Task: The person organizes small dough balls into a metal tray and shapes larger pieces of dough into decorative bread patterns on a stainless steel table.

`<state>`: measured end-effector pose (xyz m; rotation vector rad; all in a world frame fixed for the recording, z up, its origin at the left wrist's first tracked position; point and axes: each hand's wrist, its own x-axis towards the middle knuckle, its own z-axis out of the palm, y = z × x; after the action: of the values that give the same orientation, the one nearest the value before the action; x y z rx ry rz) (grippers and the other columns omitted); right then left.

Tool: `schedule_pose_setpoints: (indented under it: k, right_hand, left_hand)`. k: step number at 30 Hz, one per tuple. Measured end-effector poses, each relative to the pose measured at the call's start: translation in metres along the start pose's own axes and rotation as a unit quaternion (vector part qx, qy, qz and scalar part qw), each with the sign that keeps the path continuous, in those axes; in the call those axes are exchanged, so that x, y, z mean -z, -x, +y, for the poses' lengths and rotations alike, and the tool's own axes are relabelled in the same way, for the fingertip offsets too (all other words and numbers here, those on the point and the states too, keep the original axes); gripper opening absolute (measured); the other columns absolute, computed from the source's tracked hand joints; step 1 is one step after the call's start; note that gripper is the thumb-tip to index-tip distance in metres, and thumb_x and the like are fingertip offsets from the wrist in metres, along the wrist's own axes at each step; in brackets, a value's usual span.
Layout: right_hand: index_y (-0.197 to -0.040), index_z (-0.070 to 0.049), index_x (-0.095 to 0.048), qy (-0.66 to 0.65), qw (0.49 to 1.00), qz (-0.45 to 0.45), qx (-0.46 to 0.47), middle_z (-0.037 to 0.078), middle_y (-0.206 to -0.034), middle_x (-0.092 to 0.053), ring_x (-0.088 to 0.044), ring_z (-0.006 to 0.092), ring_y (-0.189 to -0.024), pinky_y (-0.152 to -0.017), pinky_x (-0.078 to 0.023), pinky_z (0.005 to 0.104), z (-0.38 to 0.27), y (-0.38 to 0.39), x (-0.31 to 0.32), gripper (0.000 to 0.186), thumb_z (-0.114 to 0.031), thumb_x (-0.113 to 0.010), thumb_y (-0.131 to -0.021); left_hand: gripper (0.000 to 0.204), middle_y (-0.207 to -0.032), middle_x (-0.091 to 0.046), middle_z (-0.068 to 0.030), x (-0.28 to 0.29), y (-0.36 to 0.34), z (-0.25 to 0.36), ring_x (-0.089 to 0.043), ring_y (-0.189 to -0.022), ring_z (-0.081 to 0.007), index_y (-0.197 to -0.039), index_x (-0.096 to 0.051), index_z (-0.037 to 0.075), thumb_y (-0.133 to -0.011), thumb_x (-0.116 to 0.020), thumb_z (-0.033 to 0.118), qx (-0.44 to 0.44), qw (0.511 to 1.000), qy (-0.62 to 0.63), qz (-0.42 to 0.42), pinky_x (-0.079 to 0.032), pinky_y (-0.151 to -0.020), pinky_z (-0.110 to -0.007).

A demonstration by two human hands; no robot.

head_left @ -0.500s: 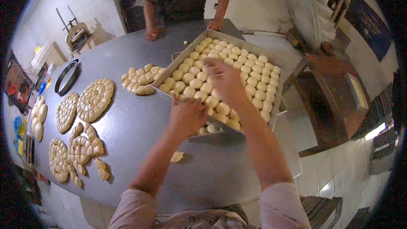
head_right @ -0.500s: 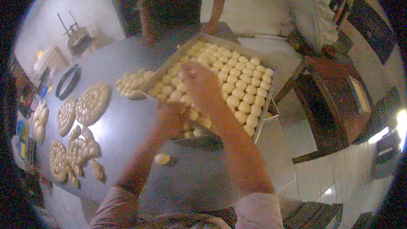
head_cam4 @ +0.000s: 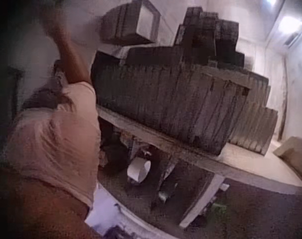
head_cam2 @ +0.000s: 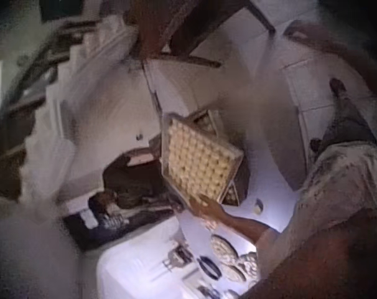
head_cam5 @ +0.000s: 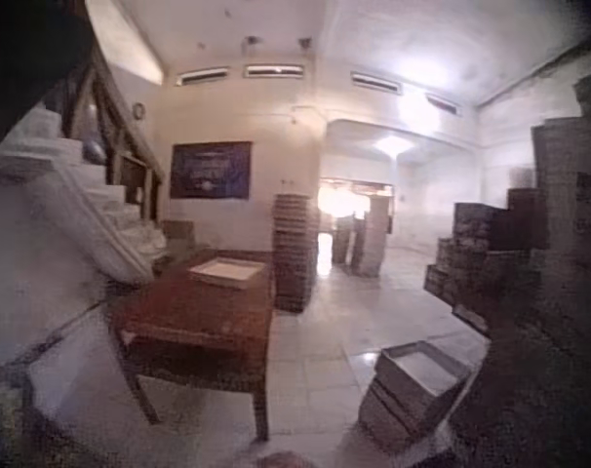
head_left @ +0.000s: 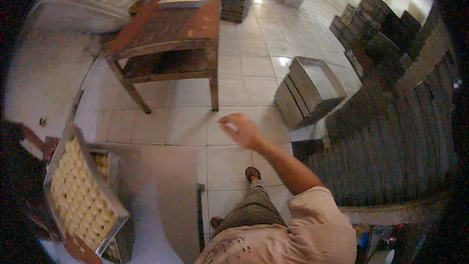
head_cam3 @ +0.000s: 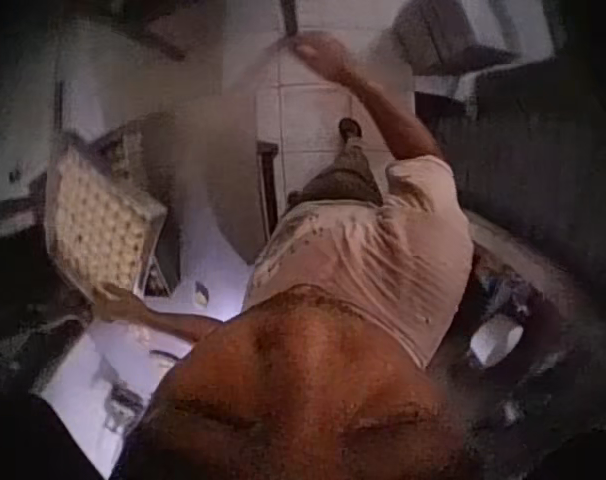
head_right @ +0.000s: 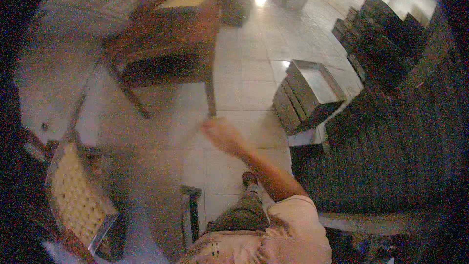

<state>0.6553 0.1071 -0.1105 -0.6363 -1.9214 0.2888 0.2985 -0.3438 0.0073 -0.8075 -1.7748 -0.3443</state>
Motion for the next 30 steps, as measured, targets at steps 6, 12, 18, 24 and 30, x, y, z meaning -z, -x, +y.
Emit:
schedule_pose_setpoints:
  k: [6, 12, 18, 24, 30]
  right_hand:
    - [-0.095, -0.010, -0.066, 0.253, 0.908, -0.075, -0.326, 0.014, -0.092, -0.063, -0.057, 0.0303, -0.092, -0.083, -0.044, 0.0403, 0.311, 0.337, 0.258, 0.026, -0.029, -0.063, -0.078]
    - [-0.119, -0.015, -0.054, 0.284, 0.647, -0.012, -0.707, 0.020, -0.134, -0.034, -0.032, 0.0397, -0.123, -0.098, -0.033, 0.0497, 0.500, 0.304, 0.411, 0.049, -0.040, -0.062, -0.077]
    - [-0.109, -0.011, -0.058, 0.449, 0.588, 0.021, -0.673, 0.017, -0.137, -0.027, -0.026, 0.0439, -0.124, -0.098, -0.031, 0.0512, 0.384, 0.092, 0.301, 0.040, -0.035, -0.063, -0.077]
    - [-0.081, -0.006, -0.065, 0.434, 0.696, 0.080, -0.567, 0.013, -0.115, -0.053, -0.041, 0.0323, -0.110, -0.087, -0.040, 0.0458, 0.432, 0.021, 0.313, 0.021, -0.027, -0.064, -0.077]
    - [-0.070, 0.000, -0.059, 0.417, 0.683, 0.389, -0.457, 0.014, -0.075, -0.060, -0.053, 0.0315, -0.070, -0.073, -0.043, 0.0389, 0.475, -0.021, 0.473, 0.044, -0.043, -0.060, -0.079]
  left_hand:
    - [0.034, -0.105, -0.056, -0.0187, 0.230, 0.131, 0.319, -0.057, -0.093, -0.0299, -0.112, -0.051, -0.004, -0.090, -0.051, 0.022, -0.099, 0.978, 0.172, 0.063, -0.047, -0.081, -0.044]
    - [0.034, -0.108, -0.056, -0.0186, 0.127, -0.047, 0.555, -0.056, -0.094, -0.0294, -0.116, -0.049, -0.004, -0.089, -0.052, 0.017, -0.106, 0.937, 0.282, -0.175, -0.047, -0.082, -0.040]
    - [0.030, -0.109, -0.055, -0.0181, -0.092, -0.297, 0.518, -0.052, -0.101, -0.0337, -0.107, -0.057, -0.001, -0.086, -0.056, 0.020, -0.279, 0.853, 0.264, -0.354, -0.040, -0.088, -0.042]
    - [0.028, -0.115, -0.051, -0.0182, -0.166, -0.333, 0.530, -0.048, -0.106, -0.0354, -0.105, -0.058, 0.002, -0.084, -0.058, 0.020, -0.277, 0.866, 0.268, -0.317, -0.038, -0.091, -0.045]
    - [0.030, -0.118, -0.049, -0.0180, -0.173, -0.343, 0.537, -0.049, -0.107, -0.0314, -0.108, -0.057, 0.003, -0.084, -0.059, 0.022, -0.180, 0.829, 0.329, -0.415, -0.038, -0.092, -0.045]
